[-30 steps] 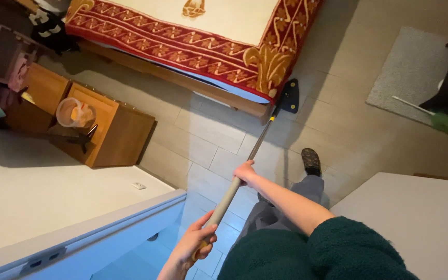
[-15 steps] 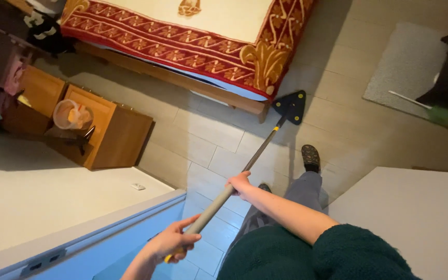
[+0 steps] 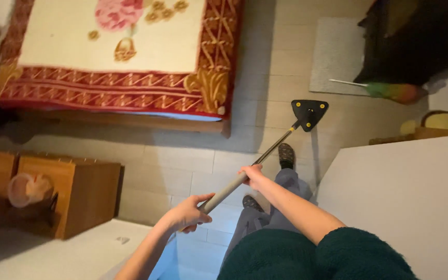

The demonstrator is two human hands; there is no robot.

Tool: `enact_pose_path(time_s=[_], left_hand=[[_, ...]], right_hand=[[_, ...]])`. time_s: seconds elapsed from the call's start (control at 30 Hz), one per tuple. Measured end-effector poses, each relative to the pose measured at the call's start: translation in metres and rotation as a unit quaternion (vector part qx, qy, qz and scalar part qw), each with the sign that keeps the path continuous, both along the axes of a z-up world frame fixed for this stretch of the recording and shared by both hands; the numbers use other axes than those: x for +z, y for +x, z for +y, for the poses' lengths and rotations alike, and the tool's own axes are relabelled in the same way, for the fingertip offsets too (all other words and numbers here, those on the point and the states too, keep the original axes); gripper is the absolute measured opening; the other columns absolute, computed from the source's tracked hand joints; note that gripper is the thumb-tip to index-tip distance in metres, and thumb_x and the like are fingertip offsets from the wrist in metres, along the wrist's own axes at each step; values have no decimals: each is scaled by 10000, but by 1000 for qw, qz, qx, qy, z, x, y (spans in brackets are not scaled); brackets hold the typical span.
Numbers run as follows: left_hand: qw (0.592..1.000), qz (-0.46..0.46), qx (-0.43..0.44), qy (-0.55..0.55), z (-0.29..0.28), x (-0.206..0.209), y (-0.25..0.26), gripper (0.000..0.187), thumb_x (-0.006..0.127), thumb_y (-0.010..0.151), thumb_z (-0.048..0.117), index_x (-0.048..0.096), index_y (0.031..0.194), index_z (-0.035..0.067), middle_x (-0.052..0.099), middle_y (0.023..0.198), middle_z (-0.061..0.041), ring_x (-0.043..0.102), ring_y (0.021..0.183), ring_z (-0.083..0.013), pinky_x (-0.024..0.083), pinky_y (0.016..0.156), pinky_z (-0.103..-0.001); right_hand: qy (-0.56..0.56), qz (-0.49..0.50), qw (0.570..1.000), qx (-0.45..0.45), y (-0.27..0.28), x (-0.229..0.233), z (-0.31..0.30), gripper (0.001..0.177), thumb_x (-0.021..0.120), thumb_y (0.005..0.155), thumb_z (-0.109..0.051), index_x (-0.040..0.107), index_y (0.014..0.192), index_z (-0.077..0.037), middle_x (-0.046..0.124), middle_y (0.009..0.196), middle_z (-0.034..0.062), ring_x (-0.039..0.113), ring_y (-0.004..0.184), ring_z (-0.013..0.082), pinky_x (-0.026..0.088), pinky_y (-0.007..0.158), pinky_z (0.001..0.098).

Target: The person mops a tiled floor in a bedroom using a flat mop with a yellow handle. They move the mop back and forth across the floor, navigating around furniture and a bed, and briefly open a door before continuing to mop.

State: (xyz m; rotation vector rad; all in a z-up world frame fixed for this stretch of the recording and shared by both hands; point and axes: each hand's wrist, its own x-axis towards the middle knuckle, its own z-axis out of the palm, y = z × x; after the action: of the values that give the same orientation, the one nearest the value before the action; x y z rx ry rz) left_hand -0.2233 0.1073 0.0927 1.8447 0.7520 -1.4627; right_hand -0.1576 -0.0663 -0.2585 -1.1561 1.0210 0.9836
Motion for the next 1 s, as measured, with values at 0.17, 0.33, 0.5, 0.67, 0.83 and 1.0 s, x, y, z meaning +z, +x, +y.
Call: enact_pose_path(time_s=[0.17,0.33,0.5,0.67,0.83,1.0], left_hand=[[997,-8,-75,-10,-35,-11,75,859,628,821,133,403,1591,442,471,742,-24,396,450,-138,308,445,-272],[994,-47,-21,-94,-47,-63,129,824,747,836,-15,469,1576,218,592,635,-107,532,339,-168,387,287,-263],[991,-34,-34,-122,-81,-74,193,821,750,827,10,461,1575,189,609,644,-112,544,353,-166,392,281,-262],[985,-7,-38,-167,-114,-112,238,850,765,836,23,414,1597,164,607,645,-118,557,368,-165,429,286,-269],[982,-3,-69,-175,-157,-104,295,854,778,829,28,419,1595,147,606,642,-108,553,367,-163,425,290,-267],[981,-7,-77,-176,-203,-113,335,813,767,824,44,465,1570,160,614,632,-110,566,397,-157,439,309,-271]], right_hand=[[-5,-29,995,-94,54,-53,-40,523,681,806,16,367,1215,-71,667,928,175,662,785,257,582,622,428],[5,-65,992,-107,95,-118,-86,896,658,819,-8,118,1533,25,597,1150,209,709,913,291,614,774,453],[-13,-65,990,-127,141,-112,-133,777,703,793,-15,306,1455,79,593,1136,227,719,894,310,617,749,503],[-42,-61,984,-165,174,-98,-182,1068,702,740,44,8,1549,-20,465,1266,279,723,845,366,635,719,555],[-34,-64,979,-191,207,-111,-228,1164,747,736,6,-56,1578,-15,352,1410,292,695,977,440,584,767,590],[-69,-67,966,-241,239,-79,-272,1063,689,768,30,-23,1554,-29,440,1341,291,700,898,407,611,699,560]])
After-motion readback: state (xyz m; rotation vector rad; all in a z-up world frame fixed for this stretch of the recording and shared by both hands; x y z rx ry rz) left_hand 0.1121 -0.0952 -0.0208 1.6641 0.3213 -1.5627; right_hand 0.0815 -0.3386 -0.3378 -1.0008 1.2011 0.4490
